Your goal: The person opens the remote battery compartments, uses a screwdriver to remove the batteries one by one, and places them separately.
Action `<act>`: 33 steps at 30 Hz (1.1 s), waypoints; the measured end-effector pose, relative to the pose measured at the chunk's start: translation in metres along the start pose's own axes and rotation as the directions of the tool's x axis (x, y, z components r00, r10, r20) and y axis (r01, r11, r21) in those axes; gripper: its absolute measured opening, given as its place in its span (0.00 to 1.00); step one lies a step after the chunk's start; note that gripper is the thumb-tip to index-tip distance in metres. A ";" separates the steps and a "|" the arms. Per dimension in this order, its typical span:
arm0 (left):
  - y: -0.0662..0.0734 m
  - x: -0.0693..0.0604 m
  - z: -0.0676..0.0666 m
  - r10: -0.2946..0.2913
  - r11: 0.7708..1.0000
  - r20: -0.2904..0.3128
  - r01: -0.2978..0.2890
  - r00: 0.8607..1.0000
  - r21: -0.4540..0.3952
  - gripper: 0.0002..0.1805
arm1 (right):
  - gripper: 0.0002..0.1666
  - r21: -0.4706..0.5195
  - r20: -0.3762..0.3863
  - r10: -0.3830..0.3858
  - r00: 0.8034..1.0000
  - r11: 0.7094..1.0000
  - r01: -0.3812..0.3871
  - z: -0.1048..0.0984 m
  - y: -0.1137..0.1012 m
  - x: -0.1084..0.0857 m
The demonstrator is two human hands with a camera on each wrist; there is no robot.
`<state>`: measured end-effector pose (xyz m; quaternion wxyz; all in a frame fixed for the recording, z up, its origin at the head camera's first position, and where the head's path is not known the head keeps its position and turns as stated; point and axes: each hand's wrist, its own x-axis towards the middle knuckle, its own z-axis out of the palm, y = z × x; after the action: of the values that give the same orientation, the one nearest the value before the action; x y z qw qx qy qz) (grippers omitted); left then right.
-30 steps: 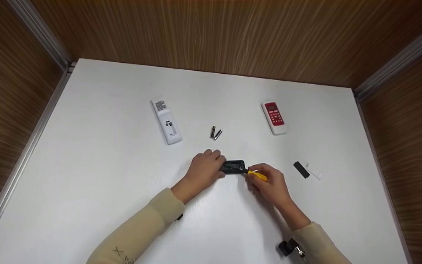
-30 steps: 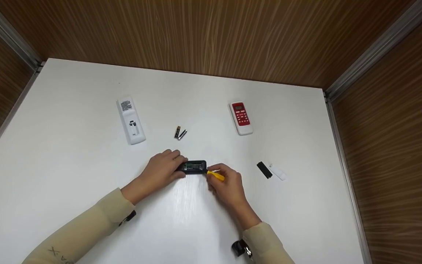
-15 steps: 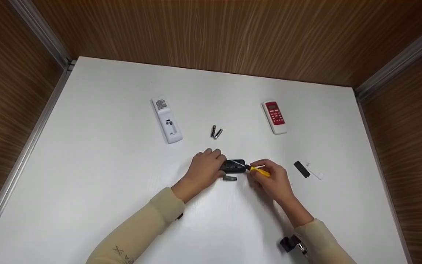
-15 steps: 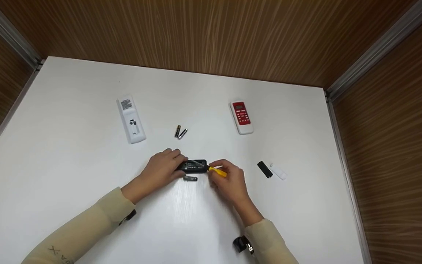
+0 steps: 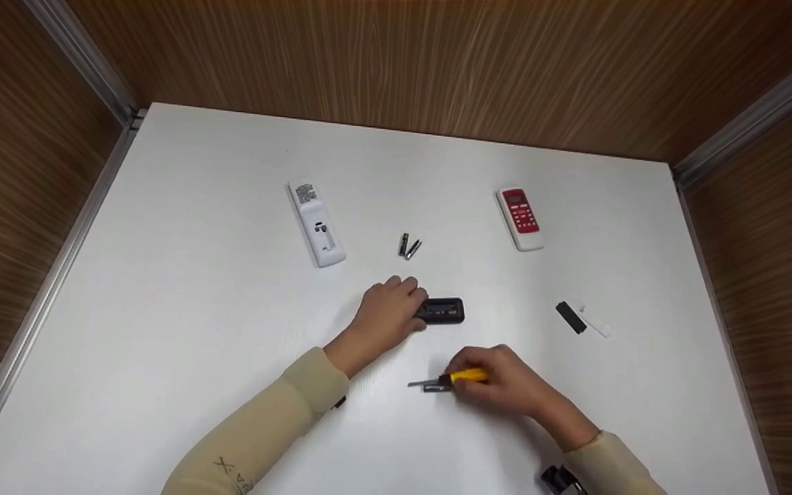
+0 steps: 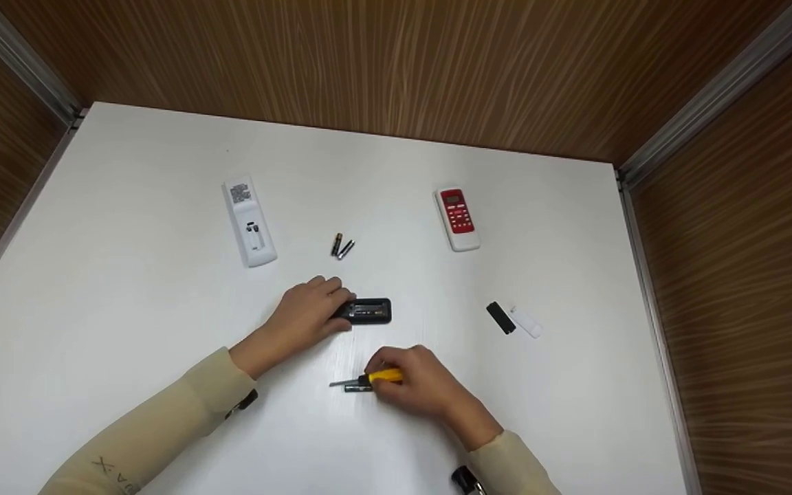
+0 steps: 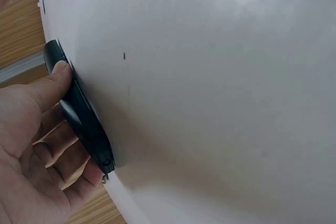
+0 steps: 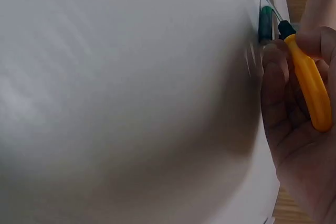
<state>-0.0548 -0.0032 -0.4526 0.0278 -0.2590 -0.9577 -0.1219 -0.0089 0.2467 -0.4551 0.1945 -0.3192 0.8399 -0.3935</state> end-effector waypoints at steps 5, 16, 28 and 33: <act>-0.001 0.001 0.001 -0.011 1.000 0.002 0.011 1.000 -0.007 0.23 | 0.13 0.015 -0.052 0.033 0.998 0.999 -0.032 -0.006 0.005 0.000; -0.001 0.002 -0.002 -0.040 0.999 0.027 0.040 0.999 -0.020 0.24 | 0.12 0.167 0.235 -0.052 0.971 0.986 0.012 -0.009 0.004 -0.012; -0.010 -0.006 -0.002 -0.072 0.997 -0.026 0.072 0.997 0.004 0.24 | 0.13 0.123 0.009 0.063 0.998 0.990 -0.063 -0.019 0.022 -0.004; -0.010 -0.010 -0.012 -0.084 0.996 -0.055 0.083 0.995 -0.017 0.24 | 0.11 0.136 -0.050 0.092 0.995 0.987 -0.085 -0.024 0.023 -0.002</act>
<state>-0.0518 -0.0198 -0.4440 0.0473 -0.2156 -0.9657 -0.1370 -0.0301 0.2723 -0.4586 0.2093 -0.2568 0.8300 -0.4487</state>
